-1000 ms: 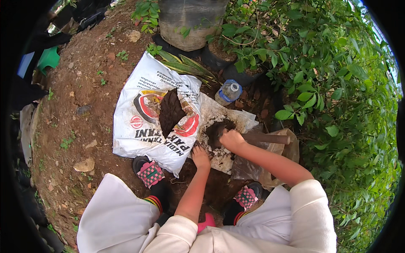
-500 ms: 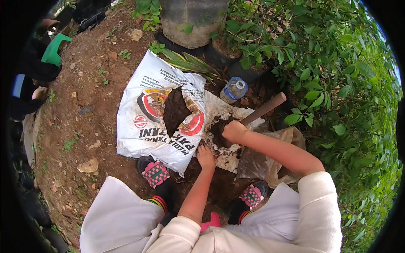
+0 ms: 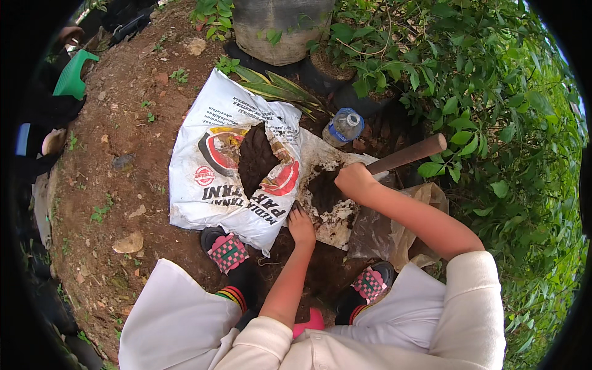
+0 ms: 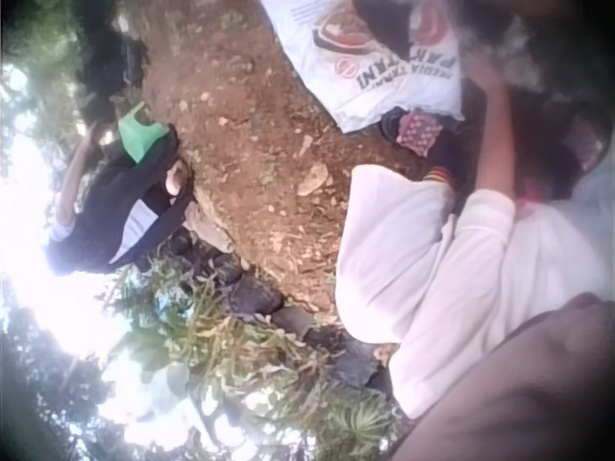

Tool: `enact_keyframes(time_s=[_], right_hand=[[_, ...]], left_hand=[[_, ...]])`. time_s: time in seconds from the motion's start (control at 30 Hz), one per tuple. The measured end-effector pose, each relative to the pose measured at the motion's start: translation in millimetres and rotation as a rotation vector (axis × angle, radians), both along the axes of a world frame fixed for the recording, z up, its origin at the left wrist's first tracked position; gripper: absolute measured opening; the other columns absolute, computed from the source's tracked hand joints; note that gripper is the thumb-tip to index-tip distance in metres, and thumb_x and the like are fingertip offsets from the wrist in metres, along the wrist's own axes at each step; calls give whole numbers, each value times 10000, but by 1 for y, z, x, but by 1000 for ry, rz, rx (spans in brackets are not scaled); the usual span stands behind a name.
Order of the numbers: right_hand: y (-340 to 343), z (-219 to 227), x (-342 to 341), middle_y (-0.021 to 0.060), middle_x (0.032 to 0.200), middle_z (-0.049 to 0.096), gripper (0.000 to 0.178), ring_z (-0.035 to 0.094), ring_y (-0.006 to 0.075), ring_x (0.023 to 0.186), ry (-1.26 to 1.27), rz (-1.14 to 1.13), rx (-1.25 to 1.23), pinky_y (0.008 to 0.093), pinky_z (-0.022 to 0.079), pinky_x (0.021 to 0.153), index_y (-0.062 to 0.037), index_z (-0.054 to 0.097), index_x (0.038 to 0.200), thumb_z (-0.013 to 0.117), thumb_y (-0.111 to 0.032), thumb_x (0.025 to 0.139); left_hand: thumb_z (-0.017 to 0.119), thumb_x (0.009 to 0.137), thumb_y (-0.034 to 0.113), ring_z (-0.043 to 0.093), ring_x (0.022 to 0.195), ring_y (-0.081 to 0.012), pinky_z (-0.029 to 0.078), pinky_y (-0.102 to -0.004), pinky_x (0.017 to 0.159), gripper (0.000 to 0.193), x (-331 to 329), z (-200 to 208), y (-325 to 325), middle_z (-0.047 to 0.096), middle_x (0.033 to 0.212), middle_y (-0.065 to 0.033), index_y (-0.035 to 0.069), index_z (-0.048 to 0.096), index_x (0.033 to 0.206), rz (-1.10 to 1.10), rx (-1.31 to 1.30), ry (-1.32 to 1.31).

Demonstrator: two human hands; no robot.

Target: The person sits on the ground and repeatedly crushes soil or compost with a wooden pestle on a white sack. They occasionally add water from a plastic bottle to the mixture and continue pounding.

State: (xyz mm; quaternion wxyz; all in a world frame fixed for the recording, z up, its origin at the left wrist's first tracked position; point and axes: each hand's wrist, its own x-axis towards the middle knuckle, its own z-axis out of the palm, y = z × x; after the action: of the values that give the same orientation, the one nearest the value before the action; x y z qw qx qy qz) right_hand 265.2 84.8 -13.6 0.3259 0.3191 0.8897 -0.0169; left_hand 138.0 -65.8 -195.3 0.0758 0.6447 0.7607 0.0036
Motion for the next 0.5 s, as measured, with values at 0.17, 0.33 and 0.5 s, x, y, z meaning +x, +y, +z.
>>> enact_keyframes(time_s=[0.17, 0.33, 0.5], right_hand=[[21, -20, 38, 81, 791, 670, 102, 660, 234, 738, 59, -92, -46, 340, 512, 604, -91, 685, 724, 607, -157, 721], [6, 19, 21, 78, 792, 639, 107, 638, 229, 724, 186, 261, 27, 346, 487, 573, -91, 684, 694, 606, -164, 683], [-13, -4, 5, 39, 819, 604, 121, 612, 205, 758, 280, 499, -34, 324, 477, 623, -96, 671, 647, 591, -184, 670]], left_hand=[[750, 628, 295, 462, 1084, -252, 445, -330, 857, 793, 9, -3, 5, 470, 1152, -104, -31, 390, 1255, -8, 155, 65], [721, 655, 278, 474, 1067, -241, 454, -330, 826, 716, 4, 3, -4, 494, 1110, -101, -30, 422, 1228, -12, 13, -70], [749, 601, 423, 469, 1075, -266, 429, -351, 862, 859, -9, 9, 2, 484, 1135, -127, -44, 406, 1235, -14, -117, -132]])
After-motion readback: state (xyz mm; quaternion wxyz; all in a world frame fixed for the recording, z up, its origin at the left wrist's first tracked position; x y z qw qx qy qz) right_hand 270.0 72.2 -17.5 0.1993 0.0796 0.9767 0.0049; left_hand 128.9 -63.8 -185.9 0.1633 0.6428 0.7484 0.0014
